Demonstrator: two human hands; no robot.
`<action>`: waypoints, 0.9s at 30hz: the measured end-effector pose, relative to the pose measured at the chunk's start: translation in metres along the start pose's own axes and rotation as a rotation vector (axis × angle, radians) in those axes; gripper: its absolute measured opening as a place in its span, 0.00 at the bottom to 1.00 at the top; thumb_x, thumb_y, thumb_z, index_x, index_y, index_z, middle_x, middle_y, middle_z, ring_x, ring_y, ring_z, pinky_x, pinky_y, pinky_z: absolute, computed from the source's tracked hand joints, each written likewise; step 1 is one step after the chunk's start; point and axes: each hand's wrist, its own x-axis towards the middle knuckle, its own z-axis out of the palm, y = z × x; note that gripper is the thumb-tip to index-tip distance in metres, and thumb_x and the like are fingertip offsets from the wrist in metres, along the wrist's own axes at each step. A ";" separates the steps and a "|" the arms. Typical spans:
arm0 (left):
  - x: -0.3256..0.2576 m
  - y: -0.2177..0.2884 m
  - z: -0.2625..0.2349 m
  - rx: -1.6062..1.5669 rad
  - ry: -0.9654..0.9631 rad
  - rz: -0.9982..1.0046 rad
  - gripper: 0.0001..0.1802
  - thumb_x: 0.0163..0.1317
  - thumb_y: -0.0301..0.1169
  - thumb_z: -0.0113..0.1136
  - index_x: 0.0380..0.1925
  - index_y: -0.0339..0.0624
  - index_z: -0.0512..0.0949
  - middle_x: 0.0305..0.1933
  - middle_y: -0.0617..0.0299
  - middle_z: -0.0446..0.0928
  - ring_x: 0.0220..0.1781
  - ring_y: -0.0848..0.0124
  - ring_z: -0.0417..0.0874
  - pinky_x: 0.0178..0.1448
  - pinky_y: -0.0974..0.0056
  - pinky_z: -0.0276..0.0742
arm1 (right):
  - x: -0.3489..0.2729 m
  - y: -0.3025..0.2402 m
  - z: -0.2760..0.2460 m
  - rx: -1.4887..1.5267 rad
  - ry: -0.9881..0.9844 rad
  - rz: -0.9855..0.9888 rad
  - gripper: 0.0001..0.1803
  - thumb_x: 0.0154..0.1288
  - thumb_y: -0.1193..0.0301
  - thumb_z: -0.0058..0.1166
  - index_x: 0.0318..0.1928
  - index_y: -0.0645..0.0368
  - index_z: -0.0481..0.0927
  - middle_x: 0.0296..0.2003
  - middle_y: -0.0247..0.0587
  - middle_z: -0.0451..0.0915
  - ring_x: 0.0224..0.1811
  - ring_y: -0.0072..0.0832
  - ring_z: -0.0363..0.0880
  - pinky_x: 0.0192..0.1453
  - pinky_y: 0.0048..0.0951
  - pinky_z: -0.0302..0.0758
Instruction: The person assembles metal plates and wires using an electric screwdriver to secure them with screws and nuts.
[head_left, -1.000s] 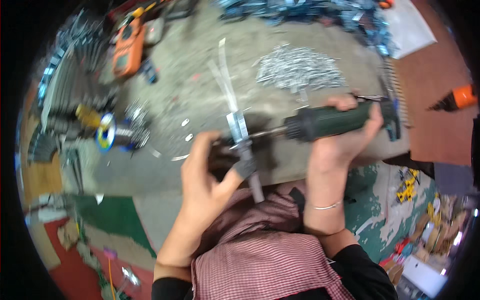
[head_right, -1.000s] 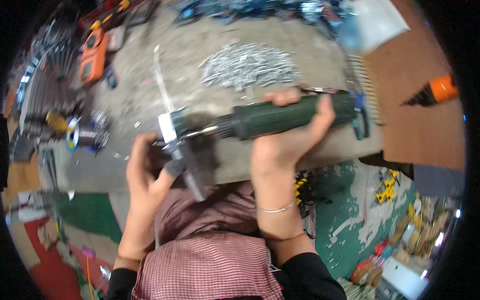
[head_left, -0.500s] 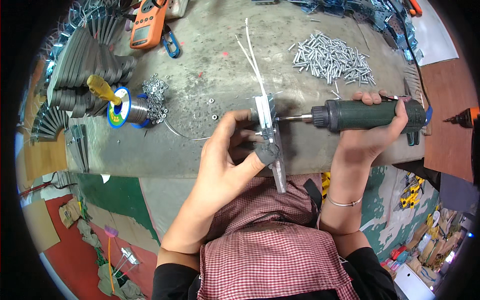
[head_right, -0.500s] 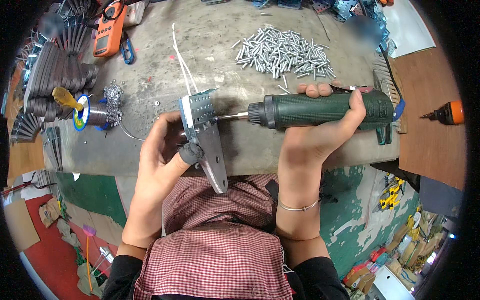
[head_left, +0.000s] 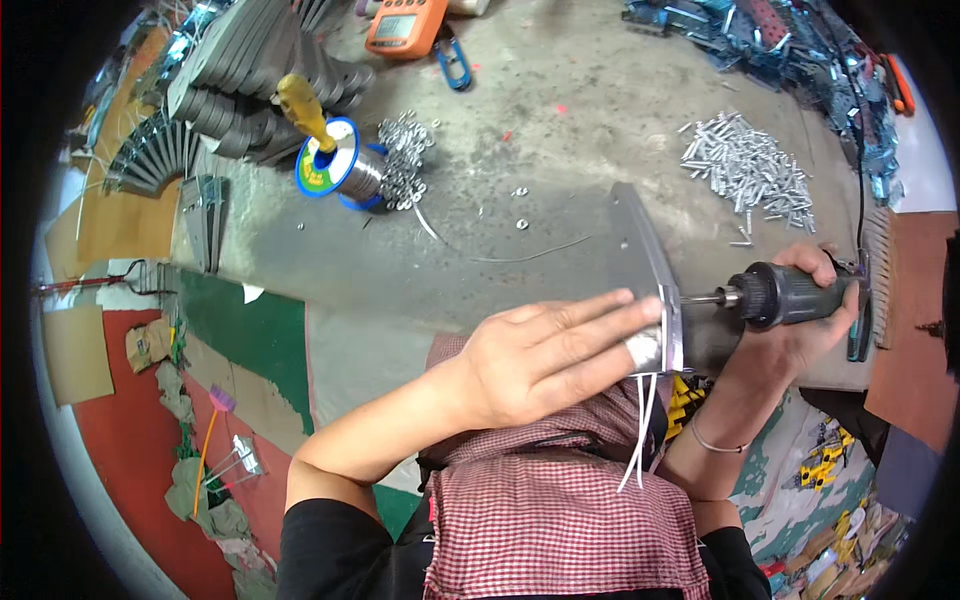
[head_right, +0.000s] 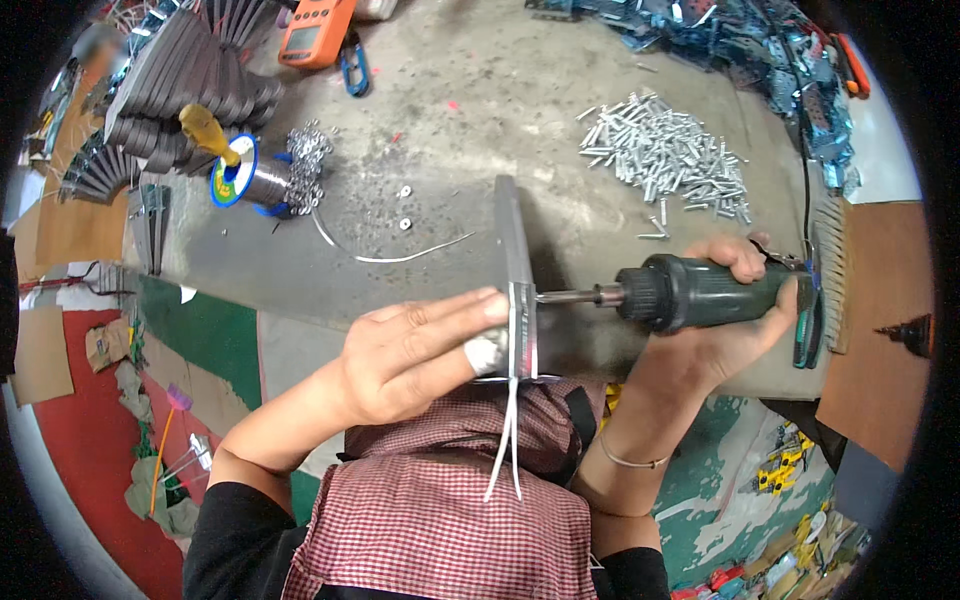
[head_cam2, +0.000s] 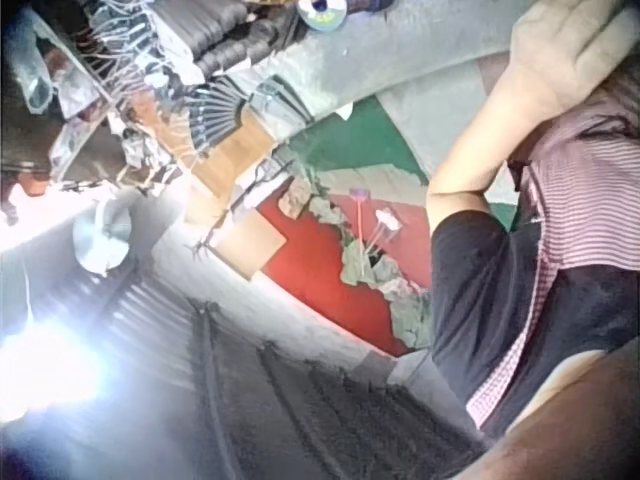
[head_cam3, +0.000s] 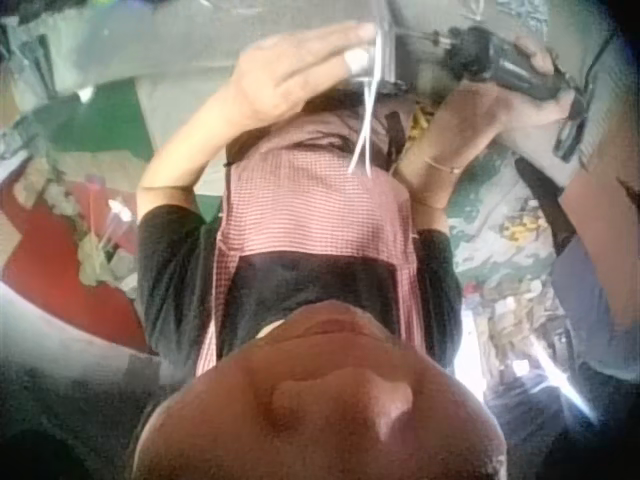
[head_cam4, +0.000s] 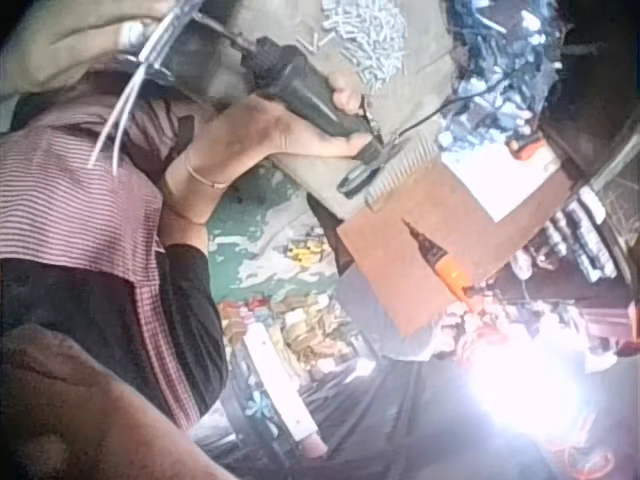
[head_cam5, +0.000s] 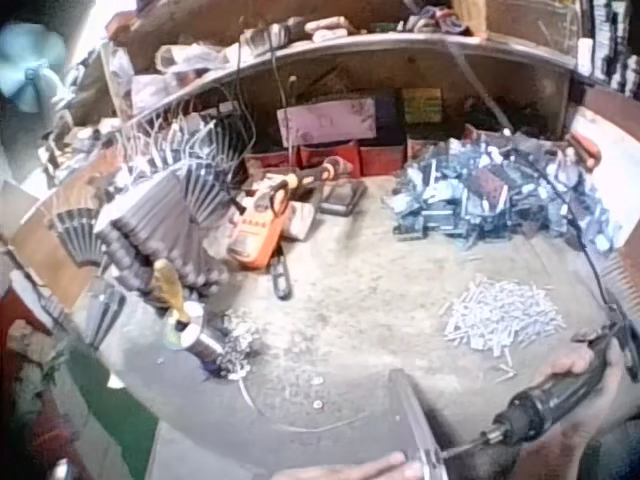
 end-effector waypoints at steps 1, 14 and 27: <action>0.000 0.003 -0.001 -0.013 -0.006 -0.025 0.20 0.45 0.19 0.57 0.43 0.33 0.77 0.48 0.43 0.78 0.47 0.55 0.83 0.44 0.63 0.82 | -0.001 0.001 -0.002 0.000 0.007 0.014 0.17 0.61 0.61 0.48 0.40 0.62 0.66 0.24 0.31 0.66 0.28 0.23 0.69 0.38 0.26 0.75; 0.037 -0.022 -0.047 0.779 -0.591 -0.340 0.08 0.45 0.25 0.59 0.29 0.40 0.75 0.29 0.59 0.72 0.35 0.61 0.76 0.39 0.61 0.71 | -0.002 0.007 0.000 -0.071 0.026 -0.051 0.17 0.61 0.59 0.49 0.38 0.61 0.67 0.25 0.33 0.67 0.31 0.24 0.70 0.40 0.26 0.75; 0.024 0.005 0.001 -0.207 0.179 -0.525 0.10 0.43 0.21 0.63 0.29 0.31 0.77 0.30 0.56 0.76 0.33 0.67 0.78 0.39 0.68 0.72 | 0.001 0.005 0.003 -0.114 0.076 -0.064 0.15 0.64 0.57 0.43 0.31 0.56 0.67 0.24 0.32 0.69 0.30 0.26 0.71 0.41 0.28 0.75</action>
